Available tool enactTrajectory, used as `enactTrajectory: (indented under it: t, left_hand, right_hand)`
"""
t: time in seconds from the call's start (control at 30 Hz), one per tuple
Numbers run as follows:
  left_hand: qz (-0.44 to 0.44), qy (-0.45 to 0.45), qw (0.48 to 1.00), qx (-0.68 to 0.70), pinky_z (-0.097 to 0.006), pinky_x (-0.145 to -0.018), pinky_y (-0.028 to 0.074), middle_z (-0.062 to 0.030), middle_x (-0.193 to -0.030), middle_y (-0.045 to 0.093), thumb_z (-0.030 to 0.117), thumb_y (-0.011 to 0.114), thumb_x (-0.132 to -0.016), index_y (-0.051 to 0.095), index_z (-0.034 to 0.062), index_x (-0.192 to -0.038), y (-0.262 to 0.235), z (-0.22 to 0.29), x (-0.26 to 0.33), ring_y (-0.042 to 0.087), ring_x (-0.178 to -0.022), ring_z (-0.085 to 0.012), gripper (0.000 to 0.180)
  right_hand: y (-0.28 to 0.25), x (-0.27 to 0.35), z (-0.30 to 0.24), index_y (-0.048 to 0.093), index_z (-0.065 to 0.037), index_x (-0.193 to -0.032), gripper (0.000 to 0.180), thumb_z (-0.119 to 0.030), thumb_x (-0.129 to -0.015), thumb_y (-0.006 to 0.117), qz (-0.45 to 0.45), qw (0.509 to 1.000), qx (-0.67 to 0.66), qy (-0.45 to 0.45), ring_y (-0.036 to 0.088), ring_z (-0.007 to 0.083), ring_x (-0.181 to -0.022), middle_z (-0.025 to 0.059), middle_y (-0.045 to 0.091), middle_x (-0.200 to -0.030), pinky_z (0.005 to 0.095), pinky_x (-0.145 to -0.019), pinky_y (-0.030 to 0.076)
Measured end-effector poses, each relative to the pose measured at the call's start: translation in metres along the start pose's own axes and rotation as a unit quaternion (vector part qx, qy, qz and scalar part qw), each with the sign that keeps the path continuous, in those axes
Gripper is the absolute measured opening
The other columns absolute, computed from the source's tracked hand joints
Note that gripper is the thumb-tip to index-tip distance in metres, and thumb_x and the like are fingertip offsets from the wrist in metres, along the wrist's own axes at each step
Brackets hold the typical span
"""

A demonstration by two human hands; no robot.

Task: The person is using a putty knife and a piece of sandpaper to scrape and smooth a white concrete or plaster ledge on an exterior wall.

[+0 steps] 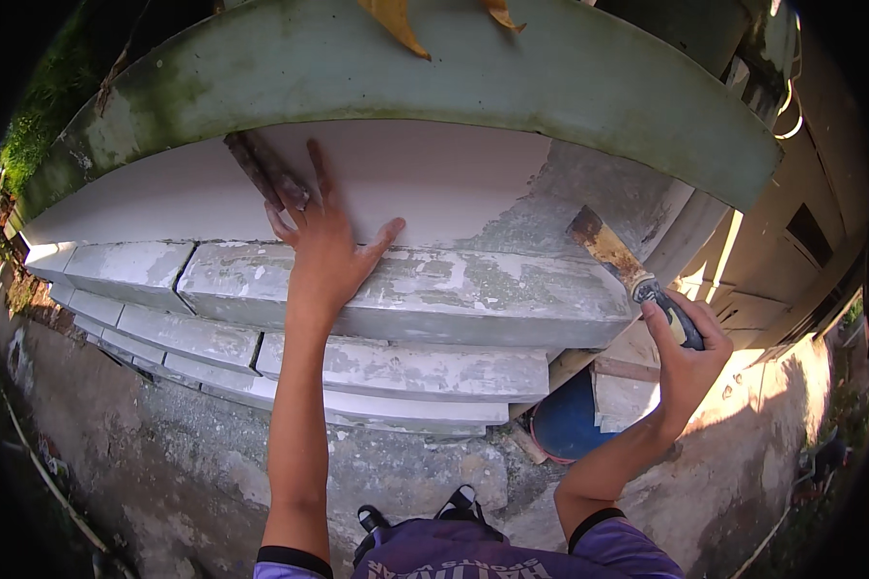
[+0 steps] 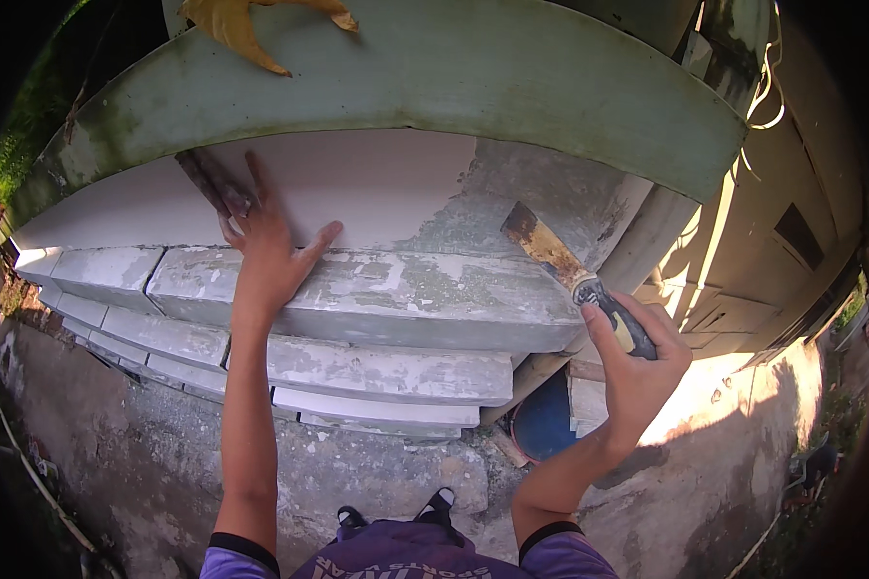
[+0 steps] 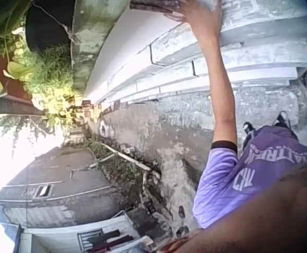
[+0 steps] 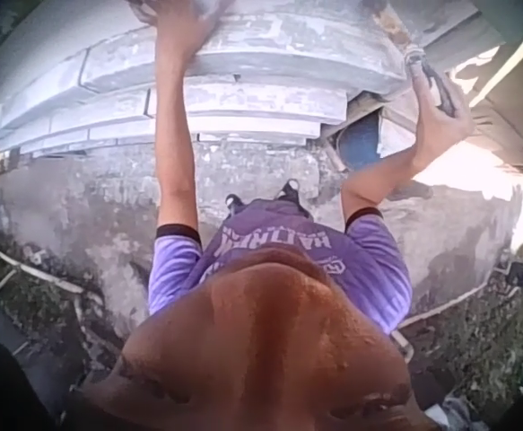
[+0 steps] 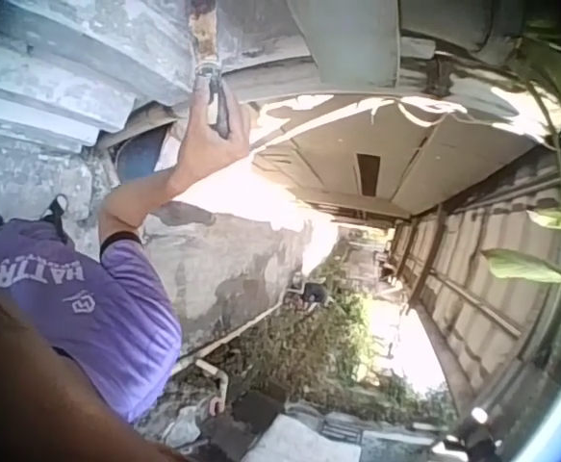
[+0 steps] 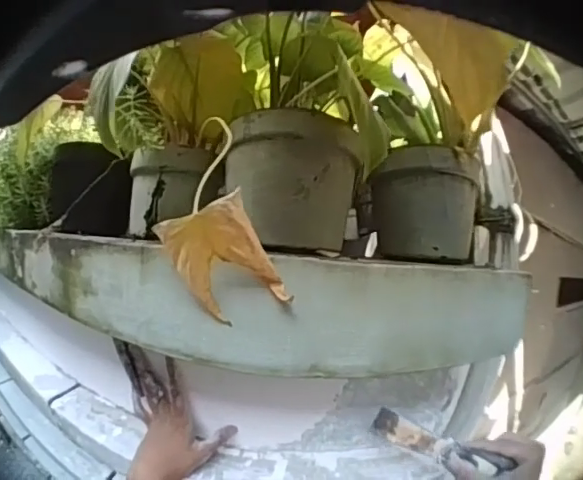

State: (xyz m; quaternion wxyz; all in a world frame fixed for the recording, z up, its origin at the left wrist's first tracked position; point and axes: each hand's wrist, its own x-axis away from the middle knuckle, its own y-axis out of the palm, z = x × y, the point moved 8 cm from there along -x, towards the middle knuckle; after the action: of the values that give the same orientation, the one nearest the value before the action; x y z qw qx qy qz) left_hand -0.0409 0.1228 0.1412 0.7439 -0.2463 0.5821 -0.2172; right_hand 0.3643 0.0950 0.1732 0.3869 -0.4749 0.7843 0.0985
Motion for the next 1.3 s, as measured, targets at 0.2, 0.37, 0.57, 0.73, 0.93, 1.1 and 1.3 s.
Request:
enactTrajectory:
  t: [0.2,0.37,0.57,0.73,0.93,1.1,1.3]
  left_hand:
    - [0.001,-0.002,1.0,0.014,-0.067,-0.115,-0.003,-0.0278,-0.166,0.012,0.066,0.066,-0.085,-0.008,0.0044,-0.162,0.002,0.002,0.002,0.004,-0.152,-0.0513,0.123]
    - [0.001,-0.005,1.0,0.014,-0.067,-0.116,-0.003,-0.0251,-0.168,0.008,0.067,0.066,-0.085,-0.005,0.0035,-0.162,0.001,-0.006,0.0,0.003,-0.152,-0.0514,0.122]
    - [0.013,0.024,1.0,-0.008,-0.067,-0.116,-0.002,-0.0239,-0.168,0.004,0.067,0.065,-0.085,-0.005,0.0029,-0.162,0.004,0.0,0.0,0.003,-0.151,-0.0528,0.122]
    - [-0.004,-0.002,1.0,0.017,-0.068,-0.115,-0.002,-0.0233,-0.169,0.004,0.067,0.065,-0.085,-0.005,0.0033,-0.162,0.001,0.0,-0.001,0.003,-0.151,-0.0532,0.122]
    - [-0.014,-0.004,1.0,0.006,-0.068,-0.115,-0.003,-0.0229,-0.169,0.004,0.066,0.066,-0.085,-0.006,0.0037,-0.162,0.002,-0.002,0.001,0.002,-0.151,-0.0529,0.122]
    - [0.008,0.007,1.0,0.024,-0.067,-0.115,-0.004,-0.0224,-0.169,0.0,0.067,0.065,-0.086,-0.005,0.004,-0.162,0.004,-0.006,0.0,0.001,-0.151,-0.0536,0.121]
    - [0.007,0.006,1.0,0.007,-0.067,-0.115,-0.003,-0.0243,-0.168,0.003,0.067,0.065,-0.086,-0.006,0.0045,-0.162,0.003,0.0,0.001,-0.001,-0.151,-0.0538,0.121]
  right_hand:
    - [0.043,0.001,-0.027,0.077,0.003,-0.092,0.027,-0.01,-0.073,0.09,-0.009,0.998,0.046,-0.028,0.06,0.0103,-0.069,0.0047,0.066,-0.075,0.0247,-0.064,0.046]
    - [0.052,0.017,-0.009,0.077,0.002,-0.095,0.027,-0.01,-0.074,0.089,-0.038,0.999,0.014,-0.034,0.061,0.01,-0.069,0.0046,0.067,-0.076,0.0248,-0.064,0.046]
    - [0.012,0.028,0.01,0.076,0.004,-0.094,0.027,-0.007,-0.073,0.089,-0.012,0.999,0.04,-0.002,0.062,0.0103,-0.071,0.0048,0.068,-0.08,0.0245,-0.065,0.047]
    - [0.02,0.01,-0.018,0.077,0.004,-0.094,0.026,-0.005,-0.074,0.088,-0.015,0.998,0.052,-0.029,0.062,0.0099,-0.072,0.0044,0.067,-0.079,0.024,-0.065,0.047]
    - [0.056,0.014,-0.01,0.077,0.003,-0.093,0.027,-0.01,-0.073,0.09,-0.018,0.999,0.02,-0.028,0.063,0.0106,-0.072,0.0052,0.068,-0.079,0.0246,-0.065,0.048]
    - [0.05,0.032,0.009,0.077,0.004,-0.094,0.028,-0.01,-0.073,0.09,-0.052,0.998,0.025,-0.019,0.064,0.0112,-0.073,0.0069,0.07,-0.081,0.0248,-0.067,0.048]
    - [0.011,0.012,-0.001,0.077,0.004,-0.093,0.026,-0.009,-0.073,0.09,0.038,0.998,0.004,0.043,0.064,0.0117,-0.073,0.0054,0.07,-0.081,0.0249,-0.068,0.05]
